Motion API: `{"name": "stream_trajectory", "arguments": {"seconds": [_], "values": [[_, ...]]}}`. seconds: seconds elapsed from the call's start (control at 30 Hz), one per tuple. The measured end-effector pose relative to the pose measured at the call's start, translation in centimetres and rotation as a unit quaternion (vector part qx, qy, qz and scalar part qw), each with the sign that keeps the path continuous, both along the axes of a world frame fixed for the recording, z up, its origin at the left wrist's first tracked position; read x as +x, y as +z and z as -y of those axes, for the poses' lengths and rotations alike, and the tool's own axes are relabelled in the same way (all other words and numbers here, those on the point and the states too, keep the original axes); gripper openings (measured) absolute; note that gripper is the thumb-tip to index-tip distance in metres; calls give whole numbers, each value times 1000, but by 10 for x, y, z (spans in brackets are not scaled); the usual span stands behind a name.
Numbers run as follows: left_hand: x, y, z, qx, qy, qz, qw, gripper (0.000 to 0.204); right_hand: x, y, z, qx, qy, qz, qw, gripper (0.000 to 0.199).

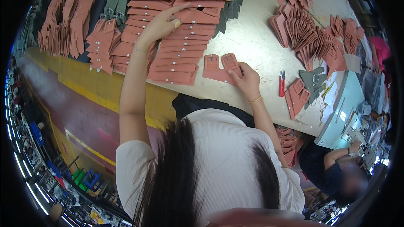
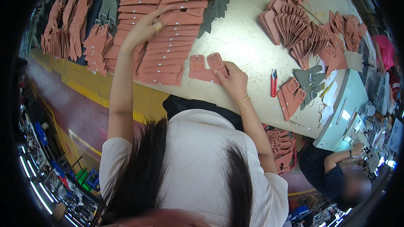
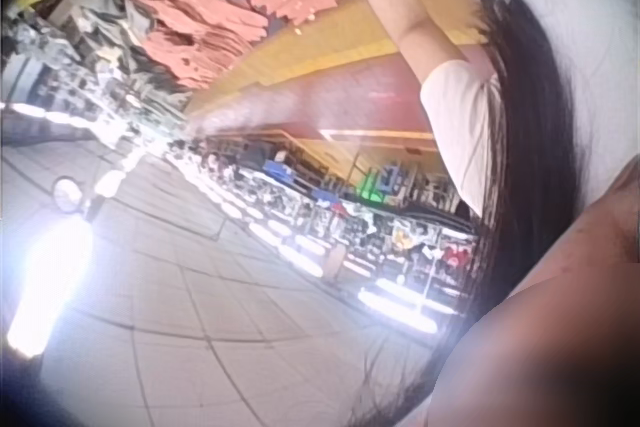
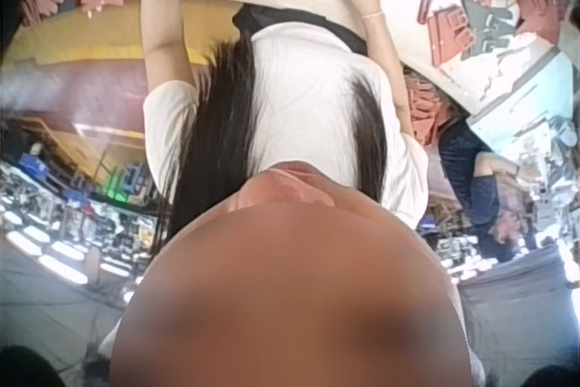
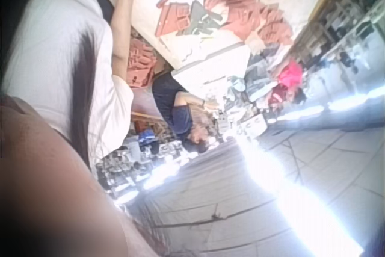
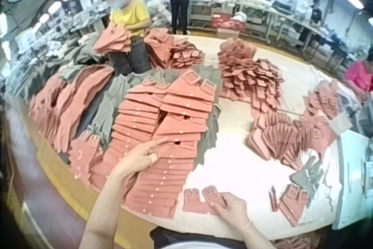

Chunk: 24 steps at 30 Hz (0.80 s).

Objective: The person repeatedly picks up reddish-brown fabric pieces with metal buckles from a table, uses a red utility knife to trim edges, and places the finished pieces into a growing stack. The process is repeated for many pieces throughout the clip.

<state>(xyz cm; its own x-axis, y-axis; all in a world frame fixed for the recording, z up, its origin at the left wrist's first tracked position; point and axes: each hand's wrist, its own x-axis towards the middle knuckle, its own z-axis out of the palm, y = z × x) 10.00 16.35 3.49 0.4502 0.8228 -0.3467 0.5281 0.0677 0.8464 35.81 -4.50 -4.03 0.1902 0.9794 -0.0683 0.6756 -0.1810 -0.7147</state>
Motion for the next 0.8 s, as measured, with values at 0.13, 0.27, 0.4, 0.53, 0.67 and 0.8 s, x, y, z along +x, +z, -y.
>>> {"name": "stream_trajectory", "arguments": {"seconds": [0.13, 0.27, 0.4, 0.53, 0.67, 0.8], "values": [[7, 0, -3, 27, -3, 20, 999, 62, 0, -1, 1, -4, -4, -3, 1000, 32], [14, 2, -8, 36, -16, 33, 999, 48, 0, 0, 1, -7, -5, -5, 1000, 32], [32, -7, -10, -174, 136, 165, 961, 34, -1, 3, 1, -12, -9, -5, 1000, 32], [61, -28, -12, -309, 233, 404, 829, 29, 0, 6, 0, -38, -8, -12, 999, 33], [81, -33, -20, -267, 285, 426, 816, 25, 1, 12, -1, -62, 0, -28, 998, 34], [85, -20, -10, -110, 258, 395, 875, 24, 5, 28, -2, -124, -1, -112, 986, 29]]}}
